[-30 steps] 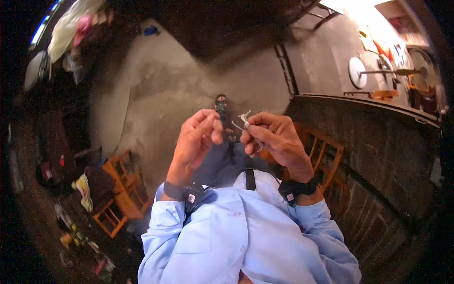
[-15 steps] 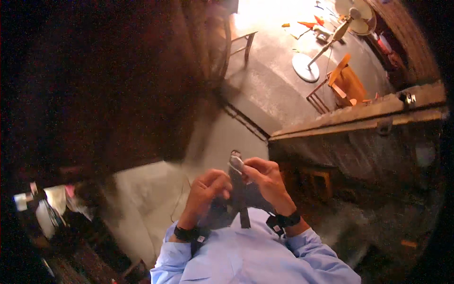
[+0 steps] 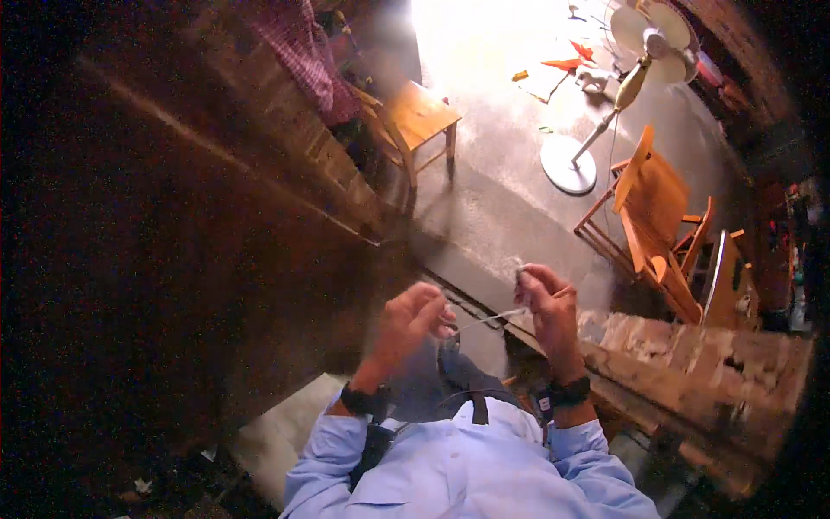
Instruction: Sewing a white patch onto an orange bag.
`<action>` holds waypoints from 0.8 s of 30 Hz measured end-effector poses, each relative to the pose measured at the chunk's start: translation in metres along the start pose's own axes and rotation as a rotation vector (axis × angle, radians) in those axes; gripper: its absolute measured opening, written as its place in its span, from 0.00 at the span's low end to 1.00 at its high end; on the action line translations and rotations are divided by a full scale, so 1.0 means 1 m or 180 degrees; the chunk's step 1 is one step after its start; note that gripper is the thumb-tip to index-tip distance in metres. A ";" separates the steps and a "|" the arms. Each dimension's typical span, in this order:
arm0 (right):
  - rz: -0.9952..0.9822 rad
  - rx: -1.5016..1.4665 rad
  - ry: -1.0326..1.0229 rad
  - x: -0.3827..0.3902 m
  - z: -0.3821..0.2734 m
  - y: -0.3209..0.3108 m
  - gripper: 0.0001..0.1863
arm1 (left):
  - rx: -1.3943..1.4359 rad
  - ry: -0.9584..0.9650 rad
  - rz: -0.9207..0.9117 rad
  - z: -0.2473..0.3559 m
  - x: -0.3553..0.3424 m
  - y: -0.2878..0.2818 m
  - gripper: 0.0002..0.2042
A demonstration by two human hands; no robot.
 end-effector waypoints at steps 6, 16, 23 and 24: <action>0.0380 -0.0088 -0.0559 -0.141 -0.038 -0.027 0.10 | 0.0266 0.0189 -0.0079 0.059 -0.154 -0.009 0.08; 0.0657 0.0714 -0.1166 -0.359 -0.138 -0.063 0.11 | 0.0420 -0.0102 0.0273 0.204 -0.380 -0.012 0.08; 0.0663 -0.0073 -0.0298 -0.468 -0.148 -0.117 0.09 | 0.0040 0.0149 -0.0085 0.260 -0.512 0.046 0.09; 0.0628 -0.0074 -0.0211 -0.487 -0.149 -0.126 0.07 | 0.0035 0.0206 -0.0168 0.274 -0.527 0.060 0.09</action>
Point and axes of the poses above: each hand's wrist, its own x-axis away from the middle knuckle, its own y-axis out of the palm, z = x × y, the point moved 1 cm from there along -x, towards the middle knuckle, and after that the axes turned 8 degrees about -y, right-handed, at the moved point
